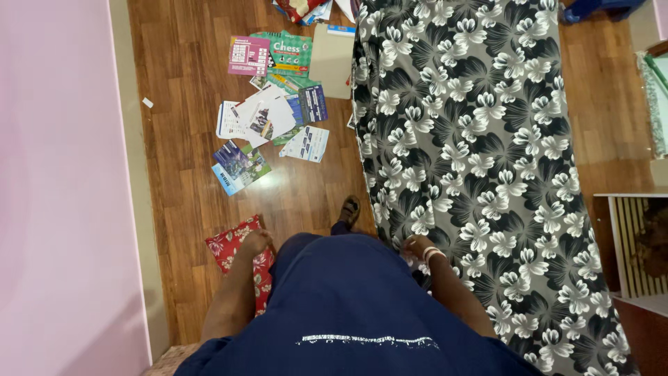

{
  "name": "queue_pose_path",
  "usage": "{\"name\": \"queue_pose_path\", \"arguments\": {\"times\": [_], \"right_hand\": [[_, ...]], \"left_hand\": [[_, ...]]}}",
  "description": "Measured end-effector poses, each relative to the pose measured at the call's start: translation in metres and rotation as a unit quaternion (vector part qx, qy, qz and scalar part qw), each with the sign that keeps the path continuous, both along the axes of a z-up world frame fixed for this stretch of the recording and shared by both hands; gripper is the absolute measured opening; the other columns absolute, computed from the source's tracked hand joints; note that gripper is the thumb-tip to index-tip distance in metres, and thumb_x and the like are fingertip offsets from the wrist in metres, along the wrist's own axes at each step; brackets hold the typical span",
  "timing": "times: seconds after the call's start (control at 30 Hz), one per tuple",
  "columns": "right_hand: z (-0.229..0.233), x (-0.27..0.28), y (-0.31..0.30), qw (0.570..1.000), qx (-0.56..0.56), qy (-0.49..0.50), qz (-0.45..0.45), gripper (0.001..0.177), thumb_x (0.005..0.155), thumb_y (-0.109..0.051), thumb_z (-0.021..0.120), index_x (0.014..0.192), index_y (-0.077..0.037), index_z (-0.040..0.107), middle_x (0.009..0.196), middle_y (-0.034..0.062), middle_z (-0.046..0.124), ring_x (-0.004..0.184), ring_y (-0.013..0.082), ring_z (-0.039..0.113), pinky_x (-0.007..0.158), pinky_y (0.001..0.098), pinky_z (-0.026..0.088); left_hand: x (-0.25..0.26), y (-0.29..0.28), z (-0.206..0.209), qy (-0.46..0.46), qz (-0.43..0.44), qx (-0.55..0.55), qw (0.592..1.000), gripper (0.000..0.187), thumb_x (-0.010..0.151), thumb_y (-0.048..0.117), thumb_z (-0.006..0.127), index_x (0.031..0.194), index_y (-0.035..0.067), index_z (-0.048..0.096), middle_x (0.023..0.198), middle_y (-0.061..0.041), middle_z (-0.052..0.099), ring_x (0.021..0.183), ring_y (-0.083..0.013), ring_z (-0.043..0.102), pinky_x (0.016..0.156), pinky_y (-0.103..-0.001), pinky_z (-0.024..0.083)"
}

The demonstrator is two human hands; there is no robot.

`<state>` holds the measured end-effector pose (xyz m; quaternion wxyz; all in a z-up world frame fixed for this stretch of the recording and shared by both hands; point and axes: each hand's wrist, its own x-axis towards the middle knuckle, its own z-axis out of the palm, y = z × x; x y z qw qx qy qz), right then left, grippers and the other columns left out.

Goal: The person spreads a floral patterned cloth over a mattress on a small bed, using their hands to smooth the fabric and tuck it around the edges.

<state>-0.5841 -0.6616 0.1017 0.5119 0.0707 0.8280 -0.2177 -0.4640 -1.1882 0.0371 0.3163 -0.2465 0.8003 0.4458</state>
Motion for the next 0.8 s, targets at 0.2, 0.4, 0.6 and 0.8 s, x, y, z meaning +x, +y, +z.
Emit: {"name": "queue_pose_path", "arguments": {"times": [0.2, 0.4, 0.6, 0.8], "right_hand": [[0.018, -0.117, -0.02, 0.988, -0.05, 0.091, -0.111, 0.033, 0.093, -0.025, 0.061, 0.122, -0.012, 0.068, 0.117, 0.0068, 0.071, 0.101, 0.0207, 0.067, 0.089, 0.0393, 0.055], [-0.01, -0.169, -0.062, 0.981, -0.113, 0.082, -0.135, 0.027, 0.088, -0.02, 0.068, 0.113, -0.009, 0.074, 0.104, 0.0081, 0.077, 0.089, 0.0183, 0.072, 0.081, 0.0367, 0.059], [-0.03, -0.177, -0.107, 0.999, 0.035, 0.002, -0.005, 0.032, 0.092, -0.034, 0.07, 0.119, -0.018, 0.074, 0.106, 0.0093, 0.079, 0.091, 0.0232, 0.075, 0.085, 0.038, 0.059], [-0.019, -0.213, -0.154, 0.992, 0.015, 0.022, -0.124, 0.031, 0.093, -0.029, 0.065, 0.119, -0.017, 0.075, 0.112, 0.0104, 0.078, 0.098, 0.0264, 0.076, 0.087, 0.0404, 0.059]], "left_hand": [[-0.071, -0.001, 0.004, 0.064, 0.063, 0.075, 0.993, 0.031, 0.087, 0.02, 0.067, 0.109, -0.001, 0.072, 0.079, -0.011, 0.072, 0.069, -0.0171, 0.07, 0.065, -0.032, 0.055], [-0.14, -0.01, 0.009, -0.01, 0.07, 0.107, 0.992, 0.028, 0.086, 0.016, 0.068, 0.109, 0.0, 0.071, 0.081, -0.011, 0.073, 0.07, -0.0201, 0.067, 0.065, -0.032, 0.054], [-0.232, -0.081, 0.02, 0.304, -0.471, -0.099, 0.822, 0.033, 0.07, 0.017, 0.076, 0.103, 0.015, 0.078, 0.087, -0.01, 0.074, 0.081, -0.0279, 0.07, 0.07, -0.036, 0.056], [-0.343, -0.169, 0.013, -0.018, -0.219, -0.064, 0.973, 0.031, 0.079, 0.028, 0.077, 0.107, 0.015, 0.075, 0.093, -0.012, 0.076, 0.087, -0.0276, 0.075, 0.08, -0.038, 0.058]]}}
